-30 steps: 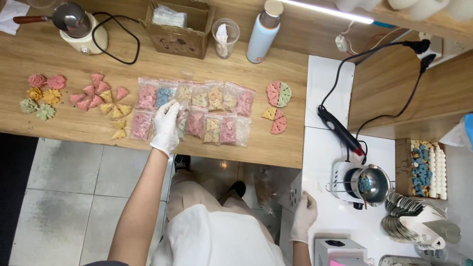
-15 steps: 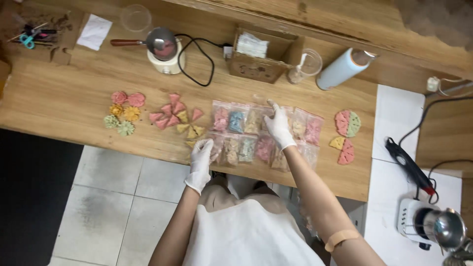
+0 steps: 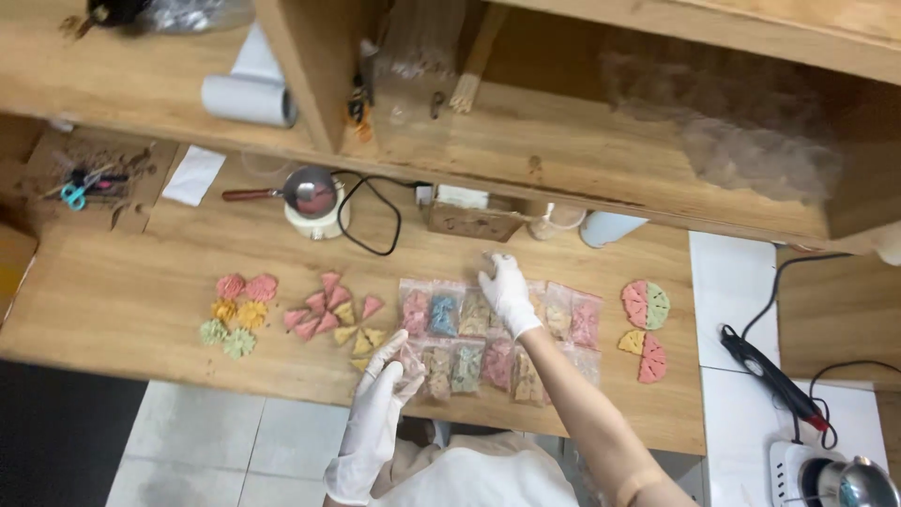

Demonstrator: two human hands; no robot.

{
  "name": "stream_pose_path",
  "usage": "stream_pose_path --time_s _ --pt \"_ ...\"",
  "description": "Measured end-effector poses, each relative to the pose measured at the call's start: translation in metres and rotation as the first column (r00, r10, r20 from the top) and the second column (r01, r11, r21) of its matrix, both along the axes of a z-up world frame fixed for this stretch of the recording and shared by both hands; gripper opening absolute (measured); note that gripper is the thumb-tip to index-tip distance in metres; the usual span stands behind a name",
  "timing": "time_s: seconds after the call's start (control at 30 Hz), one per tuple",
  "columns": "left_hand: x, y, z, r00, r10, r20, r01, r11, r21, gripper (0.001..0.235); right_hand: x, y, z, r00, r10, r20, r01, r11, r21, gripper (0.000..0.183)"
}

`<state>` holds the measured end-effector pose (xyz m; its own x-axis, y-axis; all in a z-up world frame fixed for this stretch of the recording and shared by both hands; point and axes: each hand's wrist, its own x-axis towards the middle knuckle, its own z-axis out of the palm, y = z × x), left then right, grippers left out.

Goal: The person shapes small, colorful, dough-like pieces into triangular forms by hand. They repeatedly pick up pieces, mold them, and place them on a wooden table. The person also uses a small metal pot on a heating element to warm the material before shaping.

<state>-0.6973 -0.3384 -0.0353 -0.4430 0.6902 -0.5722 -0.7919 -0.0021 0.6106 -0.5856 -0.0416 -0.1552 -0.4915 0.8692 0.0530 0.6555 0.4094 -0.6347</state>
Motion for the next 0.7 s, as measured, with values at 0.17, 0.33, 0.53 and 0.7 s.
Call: stream_pose_path --time_s 0.17,0.33,0.53,0.7 --pt "0.019 0.068 0.073 0.984 -0.114 -0.134 0.141 0.967 0.213 0.038 0.057 -0.067 0.161 0.969 -0.030 -0.245 0.013 0.997 -0.072 0.043" --pt "0.040 0.121 0.166 0.912 -0.129 -0.390 0.265 0.910 0.318 0.038 0.116 -0.097 0.271 0.881 -0.081 -0.467 0.160 0.978 0.131 0.032" --pt "0.058 0.167 0.233 0.686 0.065 -0.725 0.408 0.791 0.457 0.056 0.117 -0.070 0.350 0.865 -0.124 -0.487 0.394 0.769 0.504 0.027" --pt "0.063 0.192 0.260 0.037 0.174 -0.984 0.197 0.964 0.178 0.046 0.094 -0.035 0.373 0.913 -0.106 -0.395 0.363 0.654 0.664 0.028"
